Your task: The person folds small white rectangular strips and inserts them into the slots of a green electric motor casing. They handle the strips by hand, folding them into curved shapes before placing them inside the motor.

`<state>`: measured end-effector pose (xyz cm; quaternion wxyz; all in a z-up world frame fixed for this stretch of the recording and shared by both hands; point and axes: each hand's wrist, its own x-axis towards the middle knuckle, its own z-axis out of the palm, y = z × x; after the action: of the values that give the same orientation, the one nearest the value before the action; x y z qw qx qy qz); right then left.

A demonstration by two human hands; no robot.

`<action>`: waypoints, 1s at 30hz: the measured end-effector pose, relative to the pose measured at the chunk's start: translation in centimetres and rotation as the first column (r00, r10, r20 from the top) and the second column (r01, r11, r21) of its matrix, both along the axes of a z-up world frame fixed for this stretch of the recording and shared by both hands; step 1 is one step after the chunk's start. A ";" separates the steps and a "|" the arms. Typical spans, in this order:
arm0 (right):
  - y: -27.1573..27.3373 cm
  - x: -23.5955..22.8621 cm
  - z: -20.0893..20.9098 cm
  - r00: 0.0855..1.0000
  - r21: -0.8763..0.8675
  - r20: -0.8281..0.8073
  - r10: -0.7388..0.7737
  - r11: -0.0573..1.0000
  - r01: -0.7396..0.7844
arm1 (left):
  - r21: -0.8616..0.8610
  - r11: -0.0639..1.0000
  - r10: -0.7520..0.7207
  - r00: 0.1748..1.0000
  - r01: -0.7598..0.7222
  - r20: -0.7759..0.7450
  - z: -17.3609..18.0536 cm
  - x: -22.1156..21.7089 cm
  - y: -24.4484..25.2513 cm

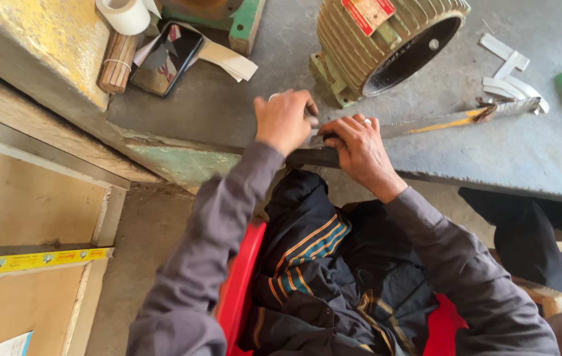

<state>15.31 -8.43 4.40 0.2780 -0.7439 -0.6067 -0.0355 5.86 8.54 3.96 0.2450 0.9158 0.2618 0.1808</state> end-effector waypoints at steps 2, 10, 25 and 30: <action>-0.1 -0.2 -0.1 1.000 -0.003 -0.001 -0.005 1.000 0.005 | 0.121 0.987 0.069 0.955 -0.108 0.288 -0.6 -2.7 -2.0; 0.4 1.0 -0.2 0.996 -0.059 -0.087 -0.012 0.998 0.007 | 0.413 0.909 -0.091 0.939 -0.058 0.331 -3.4 -7.7 -8.2; 1.8 0.8 0.5 0.997 -0.230 -0.006 -0.077 0.970 0.073 | 0.469 0.883 -0.056 0.994 0.008 0.089 -4.2 -7.6 -8.1; 2.8 0.6 0.3 0.991 -0.221 -0.022 -0.129 0.968 0.121 | 0.525 0.850 -0.044 0.999 0.032 0.010 -3.9 -7.3 -8.1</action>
<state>15.89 -5.67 4.74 0.2026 -0.8071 -0.5539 0.0277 -1.49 0.42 0.10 -0.0078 0.9509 0.1816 0.2506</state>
